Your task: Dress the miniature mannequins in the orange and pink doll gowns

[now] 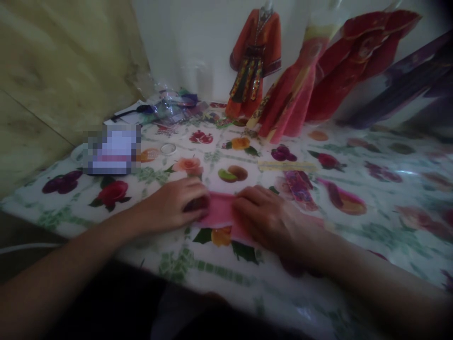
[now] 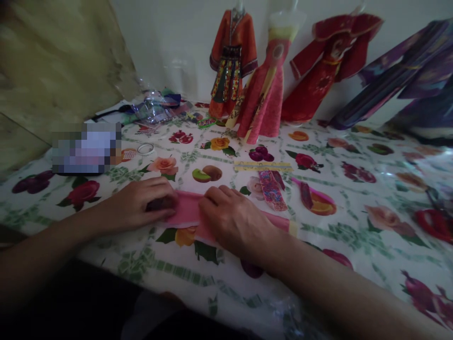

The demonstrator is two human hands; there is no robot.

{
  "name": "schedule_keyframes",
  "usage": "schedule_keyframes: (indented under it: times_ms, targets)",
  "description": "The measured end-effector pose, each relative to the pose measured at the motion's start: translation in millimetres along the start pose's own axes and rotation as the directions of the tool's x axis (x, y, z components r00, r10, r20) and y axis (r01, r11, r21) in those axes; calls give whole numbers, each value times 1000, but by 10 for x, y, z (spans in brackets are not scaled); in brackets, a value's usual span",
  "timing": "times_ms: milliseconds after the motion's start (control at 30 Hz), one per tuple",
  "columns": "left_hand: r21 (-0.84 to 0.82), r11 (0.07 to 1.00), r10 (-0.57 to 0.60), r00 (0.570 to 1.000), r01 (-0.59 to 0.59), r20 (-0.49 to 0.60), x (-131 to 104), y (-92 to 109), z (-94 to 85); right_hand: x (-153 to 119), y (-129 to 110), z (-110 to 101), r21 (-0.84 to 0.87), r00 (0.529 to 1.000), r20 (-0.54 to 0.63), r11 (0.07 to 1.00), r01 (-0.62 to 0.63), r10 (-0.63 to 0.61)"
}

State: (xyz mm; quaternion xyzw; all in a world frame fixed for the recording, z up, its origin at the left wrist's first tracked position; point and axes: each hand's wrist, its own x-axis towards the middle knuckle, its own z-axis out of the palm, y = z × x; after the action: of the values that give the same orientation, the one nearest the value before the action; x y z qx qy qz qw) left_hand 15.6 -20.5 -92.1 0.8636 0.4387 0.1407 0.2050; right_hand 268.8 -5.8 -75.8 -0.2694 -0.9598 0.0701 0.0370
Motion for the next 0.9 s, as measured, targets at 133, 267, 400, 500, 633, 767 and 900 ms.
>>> schedule_keyframes:
  times_ms: [133,267,400,500,633,767,900]
  targets:
    - [-14,1000,1,998,-2,-62,-8,-29,-24,-3,31,27,-54,998,-51,997,-47,44]
    - [-12,999,39,997,-40,-59,-14,-19,-91,-10,-7,10,6,998,-61,999,-32,32]
    - [2,998,60,998,-60,-16,-15,-27,-95,6,-34,26,91,999,-28,995,37,-35]
    - [8,998,61,998,-61,8,-16,-58,-43,24,-22,39,54,998,45,998,42,-44]
    - [4,999,48,999,-48,-2,-16,-87,9,18,-16,10,-16,999,35,999,33,-33]
    - [-30,999,30,1000,-30,-9,-16,-70,-5,-5,-9,19,-37,999,-22,999,33,-33]
    - [-51,999,1,1000,-2,-2,-29,-69,-4,-8,32,95,-72,997,-63,997,33,-38]
